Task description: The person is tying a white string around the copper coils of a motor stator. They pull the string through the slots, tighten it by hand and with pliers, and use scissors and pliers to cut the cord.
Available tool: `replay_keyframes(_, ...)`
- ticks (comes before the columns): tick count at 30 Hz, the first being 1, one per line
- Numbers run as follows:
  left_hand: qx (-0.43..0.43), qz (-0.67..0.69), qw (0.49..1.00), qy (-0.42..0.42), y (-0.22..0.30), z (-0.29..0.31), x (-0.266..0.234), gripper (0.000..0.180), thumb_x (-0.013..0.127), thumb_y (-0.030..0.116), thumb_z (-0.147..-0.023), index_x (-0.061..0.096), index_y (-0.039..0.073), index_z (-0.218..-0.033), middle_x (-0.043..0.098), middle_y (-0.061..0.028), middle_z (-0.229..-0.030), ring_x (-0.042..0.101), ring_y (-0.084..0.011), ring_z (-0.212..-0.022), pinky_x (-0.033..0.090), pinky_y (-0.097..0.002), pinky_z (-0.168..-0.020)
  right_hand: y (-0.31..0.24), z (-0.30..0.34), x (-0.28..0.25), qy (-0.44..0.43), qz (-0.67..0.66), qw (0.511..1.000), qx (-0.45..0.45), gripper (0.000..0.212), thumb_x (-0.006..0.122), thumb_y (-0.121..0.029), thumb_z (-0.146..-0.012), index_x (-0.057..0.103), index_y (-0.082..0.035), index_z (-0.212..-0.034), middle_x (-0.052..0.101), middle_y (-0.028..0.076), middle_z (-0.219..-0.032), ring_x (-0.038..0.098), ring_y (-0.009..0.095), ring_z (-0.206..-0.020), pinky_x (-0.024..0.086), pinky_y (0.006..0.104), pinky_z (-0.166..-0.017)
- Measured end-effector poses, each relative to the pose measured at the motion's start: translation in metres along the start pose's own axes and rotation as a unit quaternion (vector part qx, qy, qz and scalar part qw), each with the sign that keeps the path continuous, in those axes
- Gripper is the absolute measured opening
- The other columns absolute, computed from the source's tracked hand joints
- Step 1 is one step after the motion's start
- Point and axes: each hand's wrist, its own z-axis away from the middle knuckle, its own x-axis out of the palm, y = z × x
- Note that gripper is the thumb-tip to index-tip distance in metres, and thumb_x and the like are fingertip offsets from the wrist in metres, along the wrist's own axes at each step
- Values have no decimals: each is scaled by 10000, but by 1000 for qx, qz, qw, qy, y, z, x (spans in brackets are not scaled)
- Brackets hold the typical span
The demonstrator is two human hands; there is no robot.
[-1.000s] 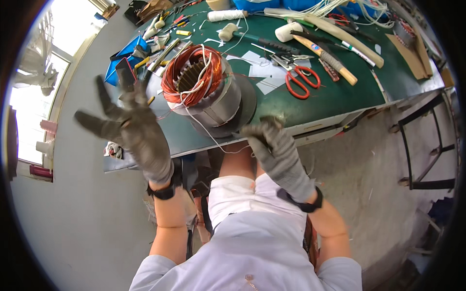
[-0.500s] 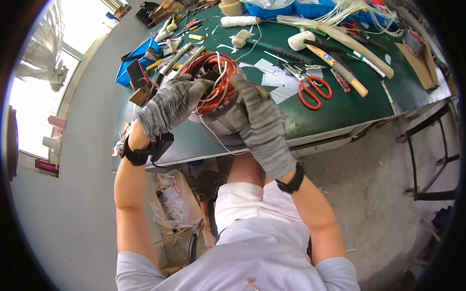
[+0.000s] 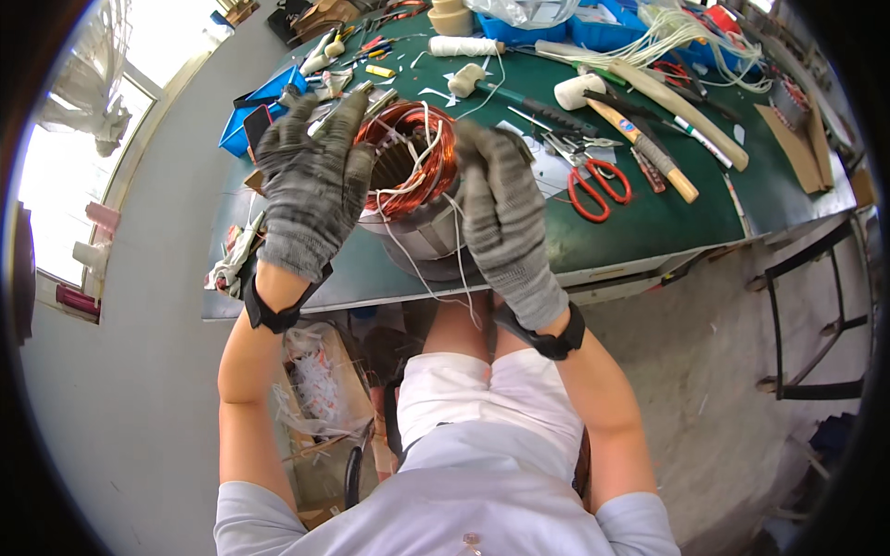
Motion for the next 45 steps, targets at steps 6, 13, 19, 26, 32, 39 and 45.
replay_keyframes(6,101,171,957,209,23,3,-2,491,543,279,-803,443,111,-1254,443,-98,-1296,382,-312,-1199,253,-490,-993,0,-28,-14,-32,271,883,-382,248,509,-11,-813,548,-3,-1058,538,169,-1121,552,310,-981,456,373,-861)
replay_keyframes(13,31,321,946,26,23,39,24,254,551,71,-772,560,66,-1026,564,-121,-1026,508,-327,-1007,365,-423,-924,37,47,-36,-14,248,968,-24,245,500,-87,-871,496,-46,-1113,595,89,-924,592,157,-767,487,294,-678)
replay_keyframes(19,-13,323,938,126,28,43,41,200,580,68,-749,571,58,-949,582,-96,-946,532,-283,-946,359,-423,-936,-15,39,-64,-81,23,988,129,228,503,-161,-885,559,-54,-1078,561,54,-1060,565,170,-882,461,277,-780)
replay_keyframes(26,0,322,938,129,27,45,38,287,648,87,-686,590,81,-967,588,-76,-943,538,-264,-949,330,-430,-965,23,230,-390,165,-410,892,91,369,400,-158,-928,413,-62,-1284,539,90,-1124,534,151,-841,506,299,-748)
replay_keyframes(32,-14,331,935,127,31,47,35,264,638,46,-674,619,58,-936,603,-88,-916,554,-257,-920,341,-426,-964,-42,439,-515,604,46,742,288,282,466,-250,-875,452,-130,-1129,468,23,-961,417,154,-825,393,318,-716)
replay_keyframes(39,-85,262,940,200,75,43,47,363,599,64,-701,542,45,-1059,540,-106,-1029,526,-254,-948,336,-419,-951,1,200,-287,63,351,910,213,442,478,-80,-843,416,-95,-1281,471,56,-1217,479,174,-1046,429,284,-814)
replay_keyframes(45,-102,250,950,157,54,60,32,381,595,180,-650,585,85,-1018,543,-99,-1111,437,-317,-1127,262,-497,-994,-2,2,-85,-69,299,951,31,172,586,-65,-812,604,-35,-980,574,34,-915,523,105,-719,442,238,-655)
